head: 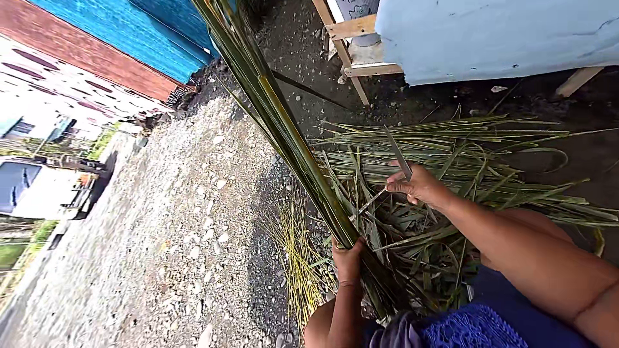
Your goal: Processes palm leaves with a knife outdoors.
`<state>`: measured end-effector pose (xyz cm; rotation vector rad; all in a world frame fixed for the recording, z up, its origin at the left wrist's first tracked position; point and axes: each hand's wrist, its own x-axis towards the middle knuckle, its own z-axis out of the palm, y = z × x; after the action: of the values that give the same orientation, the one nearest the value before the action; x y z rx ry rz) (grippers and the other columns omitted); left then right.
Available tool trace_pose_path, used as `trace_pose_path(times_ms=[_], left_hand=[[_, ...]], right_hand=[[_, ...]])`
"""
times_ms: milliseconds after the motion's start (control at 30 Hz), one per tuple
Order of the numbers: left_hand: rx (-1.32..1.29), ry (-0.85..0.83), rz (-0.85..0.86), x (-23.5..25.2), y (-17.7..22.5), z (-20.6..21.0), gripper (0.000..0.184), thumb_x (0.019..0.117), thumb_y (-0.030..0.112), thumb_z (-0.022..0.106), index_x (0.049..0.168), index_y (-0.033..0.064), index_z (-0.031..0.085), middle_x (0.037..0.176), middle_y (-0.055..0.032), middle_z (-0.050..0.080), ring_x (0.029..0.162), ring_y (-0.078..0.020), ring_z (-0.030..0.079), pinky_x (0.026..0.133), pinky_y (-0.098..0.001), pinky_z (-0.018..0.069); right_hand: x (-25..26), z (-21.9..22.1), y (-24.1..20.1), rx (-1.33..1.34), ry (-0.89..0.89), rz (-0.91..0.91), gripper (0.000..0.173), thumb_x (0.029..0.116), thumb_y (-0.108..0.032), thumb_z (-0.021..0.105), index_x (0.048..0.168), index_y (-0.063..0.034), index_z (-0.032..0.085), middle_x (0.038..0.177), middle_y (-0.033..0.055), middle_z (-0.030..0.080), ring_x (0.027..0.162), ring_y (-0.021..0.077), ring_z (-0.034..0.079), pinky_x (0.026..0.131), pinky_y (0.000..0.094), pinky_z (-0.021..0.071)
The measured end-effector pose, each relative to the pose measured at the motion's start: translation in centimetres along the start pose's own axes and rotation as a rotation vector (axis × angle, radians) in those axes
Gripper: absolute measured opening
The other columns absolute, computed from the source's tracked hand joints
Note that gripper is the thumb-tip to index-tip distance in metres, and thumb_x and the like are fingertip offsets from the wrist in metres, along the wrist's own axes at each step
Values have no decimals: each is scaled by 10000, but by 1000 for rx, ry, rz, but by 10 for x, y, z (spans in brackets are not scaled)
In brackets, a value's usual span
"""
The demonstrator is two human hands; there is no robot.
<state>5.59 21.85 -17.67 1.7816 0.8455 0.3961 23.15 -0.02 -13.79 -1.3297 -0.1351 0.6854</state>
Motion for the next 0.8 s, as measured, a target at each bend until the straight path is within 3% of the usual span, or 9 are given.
trace_pose_path(times_ms=[133,233,367,533,667,800], left_hand=[[138,100,-69,10,-18,-12,766,728,-26,838,1405,-30,479,1083,-215,690,918,-260,713,825,-461,602],[95,124,-58,14,-3,-16,723,723,-46,827,1366,-41,496,1031,-199,698,855,-238,722,767,-432,618],[67,68,-23,34,57,-45,694,746,-57,796,1360,-39,474,1003,-175,697,813,-215,729,716,-390,635],[236,-1,-48,66,147,-128,593,785,-55,767,1317,-13,510,987,-145,706,790,-195,728,695,-366,633],[393,-14,-63,57,200,-180,594,797,-42,750,1336,27,512,988,-111,704,778,-161,719,687,-333,624],[512,-34,-86,33,241,-203,534,816,-34,728,1304,38,525,938,-75,706,739,-128,711,652,-299,615]], right_hand=[[1,4,3,-32,-7,15,827,876,-206,833,1546,-74,365,985,59,680,480,51,435,429,205,377],[4,3,3,-68,-12,13,832,871,-208,838,1545,-71,370,978,54,686,478,42,434,428,197,374],[8,1,9,-69,23,20,798,886,-180,821,1538,-71,373,947,51,701,476,42,438,431,204,376],[10,3,14,-111,29,35,793,889,-197,821,1537,-90,378,939,53,698,473,48,436,428,212,373],[8,1,14,-175,23,59,814,892,-225,821,1551,-97,360,968,57,683,495,52,430,441,221,367],[7,-7,14,-226,27,66,859,884,-261,830,1569,-82,343,967,65,684,503,61,434,450,232,374]])
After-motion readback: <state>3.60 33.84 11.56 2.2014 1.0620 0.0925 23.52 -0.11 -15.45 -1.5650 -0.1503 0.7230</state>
